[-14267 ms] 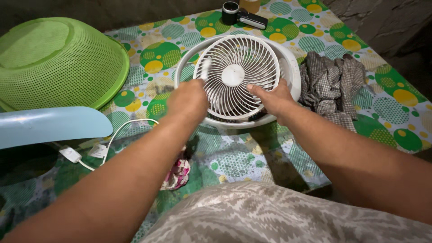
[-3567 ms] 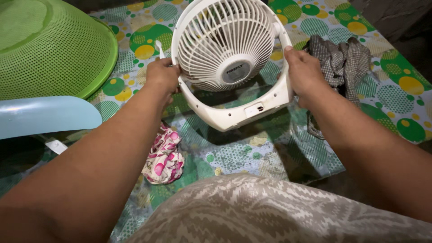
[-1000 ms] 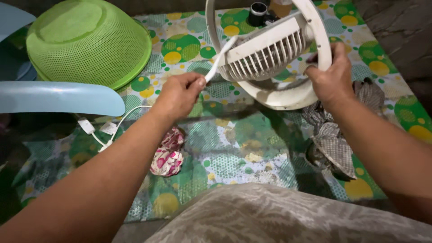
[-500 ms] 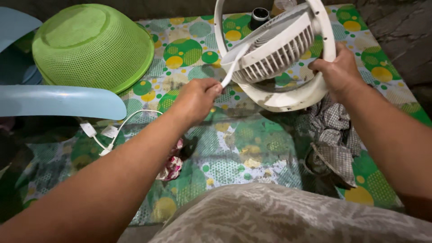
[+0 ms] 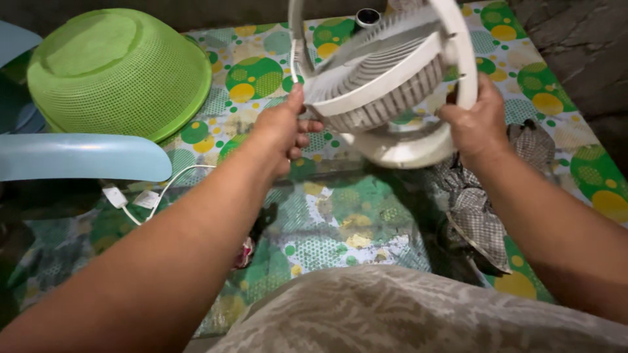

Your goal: The person cleans a white portable fan by scrubbing its front grille with a toothbrush. They rotate the fan to access different areas and continue scrubbing the grille and inner blades throughout the clip.

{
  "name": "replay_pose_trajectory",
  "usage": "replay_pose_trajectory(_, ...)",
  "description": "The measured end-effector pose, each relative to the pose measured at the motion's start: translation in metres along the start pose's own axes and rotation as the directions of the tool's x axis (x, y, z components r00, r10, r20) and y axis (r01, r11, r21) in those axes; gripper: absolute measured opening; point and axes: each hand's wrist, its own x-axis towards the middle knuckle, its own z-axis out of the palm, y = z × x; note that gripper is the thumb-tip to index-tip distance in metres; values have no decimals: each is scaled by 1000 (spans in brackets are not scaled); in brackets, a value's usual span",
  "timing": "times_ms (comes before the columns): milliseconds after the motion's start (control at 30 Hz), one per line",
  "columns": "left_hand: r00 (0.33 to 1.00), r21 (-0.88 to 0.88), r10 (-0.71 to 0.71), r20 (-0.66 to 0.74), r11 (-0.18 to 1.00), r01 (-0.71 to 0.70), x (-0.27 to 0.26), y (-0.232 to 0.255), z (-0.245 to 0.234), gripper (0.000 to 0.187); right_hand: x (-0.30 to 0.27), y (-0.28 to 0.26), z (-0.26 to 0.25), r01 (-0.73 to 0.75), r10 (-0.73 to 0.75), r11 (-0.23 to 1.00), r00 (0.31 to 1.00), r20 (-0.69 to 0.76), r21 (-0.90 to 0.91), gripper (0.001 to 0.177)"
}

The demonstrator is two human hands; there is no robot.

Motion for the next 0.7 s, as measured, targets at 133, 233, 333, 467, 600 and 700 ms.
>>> replay_pose_trajectory(133, 995, -108, -74, 61, 991, 81, 29, -4, -17, 65, -1, -33, 14, 95, -100, 923, 995, 6, -372, 40)
replay_pose_trajectory(233, 991, -126, -124, 56, 983, 130, 35, -1, -23, 85, -9, -45, 30, 141, -158, 884, 987, -2, -447, 41)
replay_pose_trajectory(333, 997, -137, -77, 6, 988, 77, 31, 7, -28, 96, -24, -47, 40, 162, -190, 840, 982, -1, -518, 42)
replay_pose_trajectory(467, 998, -155, 31, -46, 987, -37, 18, 27, -33, 94, -39, -39, 46, 345, -370, 694, 924, 99, -632, 42)
replay_pose_trajectory(600, 989, -116, 86, -123, 988, -100, 9, 33, -29, 75, -51, -35, 56, 338, -319, 652, 934, 159, -679, 41)
replay_pose_trajectory(700, 978, -149, 138, -154, 976, -161, 16, 29, -28, 47, -60, -34, 69, 334, -274, 626, 940, 202, -705, 40)
